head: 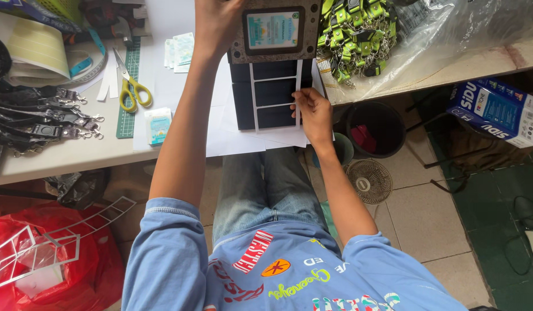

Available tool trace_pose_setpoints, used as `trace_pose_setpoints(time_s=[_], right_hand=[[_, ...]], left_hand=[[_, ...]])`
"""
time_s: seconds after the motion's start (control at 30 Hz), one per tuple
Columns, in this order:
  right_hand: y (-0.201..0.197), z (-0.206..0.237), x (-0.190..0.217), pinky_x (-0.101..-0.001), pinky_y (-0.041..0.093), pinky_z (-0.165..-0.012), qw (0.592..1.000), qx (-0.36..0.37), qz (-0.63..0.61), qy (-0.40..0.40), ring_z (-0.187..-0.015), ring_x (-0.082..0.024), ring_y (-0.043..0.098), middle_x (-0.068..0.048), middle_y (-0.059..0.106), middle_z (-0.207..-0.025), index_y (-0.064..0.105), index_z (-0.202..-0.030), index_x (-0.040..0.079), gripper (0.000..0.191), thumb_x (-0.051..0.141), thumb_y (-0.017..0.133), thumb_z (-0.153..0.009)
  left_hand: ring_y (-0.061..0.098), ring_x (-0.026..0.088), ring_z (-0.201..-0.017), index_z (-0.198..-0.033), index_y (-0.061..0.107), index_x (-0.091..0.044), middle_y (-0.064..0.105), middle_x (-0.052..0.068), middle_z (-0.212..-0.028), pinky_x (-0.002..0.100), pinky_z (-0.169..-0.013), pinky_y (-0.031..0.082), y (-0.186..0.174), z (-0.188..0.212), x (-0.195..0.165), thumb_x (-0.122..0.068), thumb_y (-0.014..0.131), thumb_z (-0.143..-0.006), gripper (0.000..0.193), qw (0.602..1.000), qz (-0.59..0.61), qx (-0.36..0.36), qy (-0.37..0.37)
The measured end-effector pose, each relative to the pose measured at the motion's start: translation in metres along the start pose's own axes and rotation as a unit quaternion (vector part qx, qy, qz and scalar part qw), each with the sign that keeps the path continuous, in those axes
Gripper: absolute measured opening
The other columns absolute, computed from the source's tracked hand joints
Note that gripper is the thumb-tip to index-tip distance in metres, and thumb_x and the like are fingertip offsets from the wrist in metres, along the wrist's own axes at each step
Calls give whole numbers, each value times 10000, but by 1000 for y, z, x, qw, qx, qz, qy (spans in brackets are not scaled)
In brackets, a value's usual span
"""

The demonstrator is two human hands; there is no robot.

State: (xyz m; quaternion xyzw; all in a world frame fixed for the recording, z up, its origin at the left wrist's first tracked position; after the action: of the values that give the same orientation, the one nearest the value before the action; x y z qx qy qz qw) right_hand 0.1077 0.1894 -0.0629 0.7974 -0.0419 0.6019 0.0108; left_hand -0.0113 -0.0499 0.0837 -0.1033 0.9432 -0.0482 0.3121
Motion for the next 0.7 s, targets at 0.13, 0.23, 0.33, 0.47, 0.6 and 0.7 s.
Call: trace_pose_setpoints(time_s=[0.13, 0.23, 0.33, 0.47, 0.6, 0.7], right_hand=[[0, 0, 1, -263, 593, -657, 1000, 11, -20, 12, -762, -100, 692, -50, 713, -900, 687, -1036, -47, 202, 147, 630, -1050], [0, -1, 1, -266, 601, -668, 1000, 10, -17, 17, -766, -105, 698, -52, 712, -892, 689, -1031, -47, 201, 147, 638, -1043], [0, 0, 0, -268, 601, -671, 1000, 8, -21, 17, -771, -105, 700, -52, 714, -899, 688, -1032, -46, 199, 148, 642, -1038], [3, 1, 0, -272, 599, -692, 999, 5, -32, 9, -779, -107, 699, -54, 713, -901, 687, -1034, -51, 199, 143, 642, -1044], [4, 0, 0, -275, 590, -701, 1000, 2, -27, -3, -782, -112, 700, -59, 715, -896, 688, -1038, -58, 204, 142, 647, -1041], [4, 1, 0, -273, 590, -696, 999, 2, -37, -2, -775, -109, 698, -57, 716, -910, 684, -1035, -57, 209, 149, 647, -1033]], left_hand=[[655, 96, -634, -915, 729, 52, 689, 26, -708, 257, -569, 549, 2, 2, 8, -230, 715, -1051, 314, 998, 39, 8, -56], [671, 108, -647, -920, 730, 57, 707, 40, -721, 258, -575, 558, 3, -1, 5, -229, 735, -1048, 313, 999, 33, 1, -28], [686, 118, -659, -930, 739, 50, 718, 49, -734, 262, -584, 571, 3, -1, 4, -238, 732, -1050, 311, 999, 37, 3, -20], [713, 125, -675, -978, 745, 31, 730, 56, -757, 268, -587, 592, 3, 1, 7, -250, 671, -1078, 307, 999, 15, 7, -28], [724, 131, -656, -999, 757, 5, 738, 61, -753, 269, -546, 580, 4, 3, 11, -257, 638, -1076, 297, 997, -49, -5, -52], [728, 144, -650, -991, 761, 7, 739, 71, -745, 266, -543, 582, 5, 3, 10, -260, 642, -1079, 305, 999, -31, -3, -36]])
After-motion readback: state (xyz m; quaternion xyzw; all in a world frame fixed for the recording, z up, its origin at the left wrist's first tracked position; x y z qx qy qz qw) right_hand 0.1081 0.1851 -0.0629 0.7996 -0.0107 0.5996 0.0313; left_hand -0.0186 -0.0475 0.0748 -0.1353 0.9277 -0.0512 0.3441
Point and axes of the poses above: each hand's wrist, its own z-axis away from the middle knuckle, its own y-axis out of the palm, x = y × z, the point moved 4 cm from there along -z, towards the middle knuckle
